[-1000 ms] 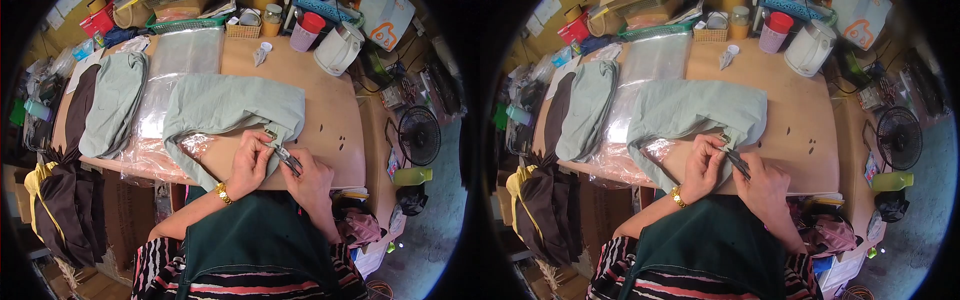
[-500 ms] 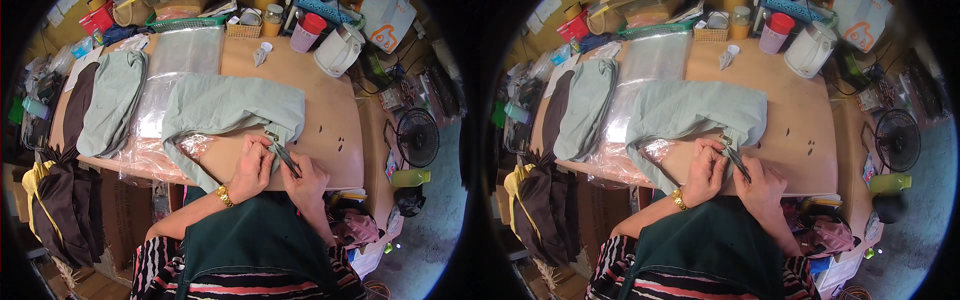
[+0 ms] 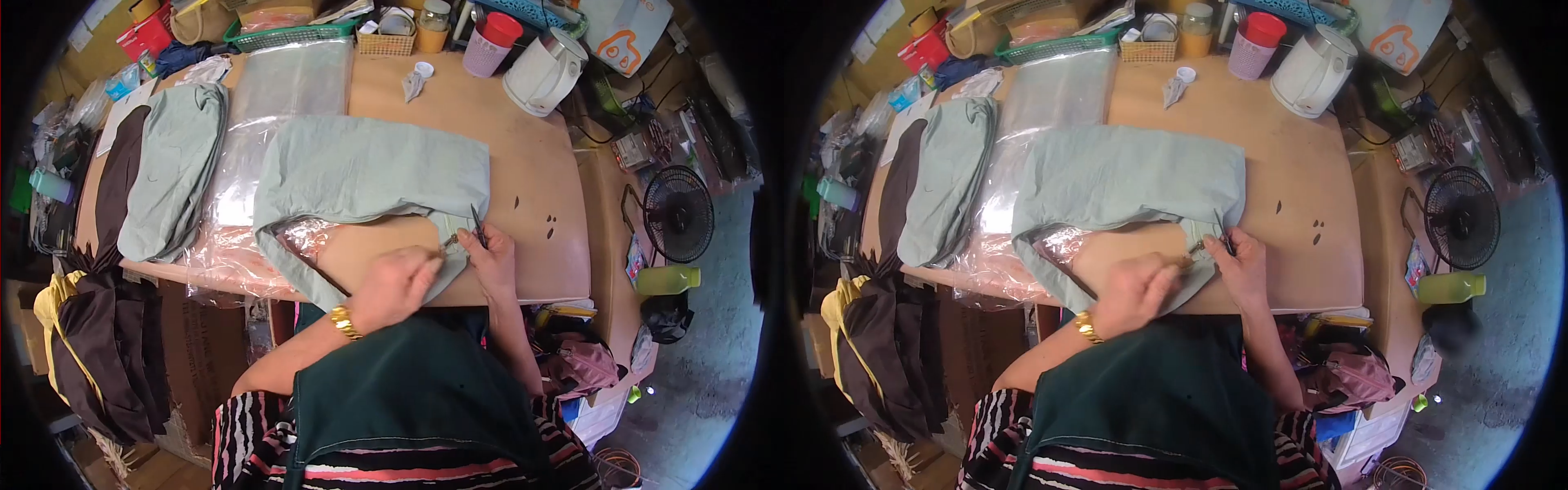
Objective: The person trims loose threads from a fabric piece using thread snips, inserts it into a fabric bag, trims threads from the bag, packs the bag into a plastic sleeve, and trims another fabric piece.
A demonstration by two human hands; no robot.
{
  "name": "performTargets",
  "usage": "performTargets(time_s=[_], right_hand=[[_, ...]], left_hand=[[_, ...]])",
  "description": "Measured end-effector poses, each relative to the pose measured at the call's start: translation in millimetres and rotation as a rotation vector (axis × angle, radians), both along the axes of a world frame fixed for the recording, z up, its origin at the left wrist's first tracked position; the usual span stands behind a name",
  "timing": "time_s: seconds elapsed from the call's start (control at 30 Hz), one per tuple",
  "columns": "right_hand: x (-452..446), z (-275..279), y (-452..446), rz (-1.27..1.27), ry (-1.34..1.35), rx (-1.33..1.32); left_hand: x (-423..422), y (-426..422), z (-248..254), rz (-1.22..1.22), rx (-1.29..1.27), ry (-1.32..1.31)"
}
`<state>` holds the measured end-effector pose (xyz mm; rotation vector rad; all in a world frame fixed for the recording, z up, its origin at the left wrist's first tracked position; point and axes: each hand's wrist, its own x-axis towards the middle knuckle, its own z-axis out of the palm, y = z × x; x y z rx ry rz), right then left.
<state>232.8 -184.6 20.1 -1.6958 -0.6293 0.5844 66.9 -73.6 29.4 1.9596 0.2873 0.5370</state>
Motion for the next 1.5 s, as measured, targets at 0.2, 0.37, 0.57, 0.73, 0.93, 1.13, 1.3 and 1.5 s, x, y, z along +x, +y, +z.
performTargets(time_s=[0.2, 0.37, 0.57, 0.73, 0.93, 1.13, 1.3, 1.5], right_hand=[[24, -11, -10, -0.004, -0.055, -0.058], [27, -8, 0, -0.269, -0.860, -0.112], [-53, 16, 72, 0.298, -0.262, 0.109], [-37, 16, 118, 0.426, -0.345, 0.025], [-34, 66, 110, 0.465, -0.587, -0.210], [-42, 49, 88, 0.349, -0.271, 0.157], [-67, 59, 62, 0.419, -0.394, 0.185], [-71, 29, 61, 0.344, -0.532, 0.230]], left_hand=[[-59, 56, 26, 0.748, 0.709, 0.240], [-106, 85, -15, 0.776, 0.450, 0.352], [-81, 63, 21, 0.564, 0.207, 0.157], [-72, 51, 41, 0.548, 0.101, 0.079], [-81, 61, 23, 0.130, -0.727, 0.185], [-70, 52, 12, 0.036, -0.989, -0.091], [-70, 49, 6, 0.040, -0.976, -0.101], [-65, 36, 17, 0.255, -0.614, -0.055]])
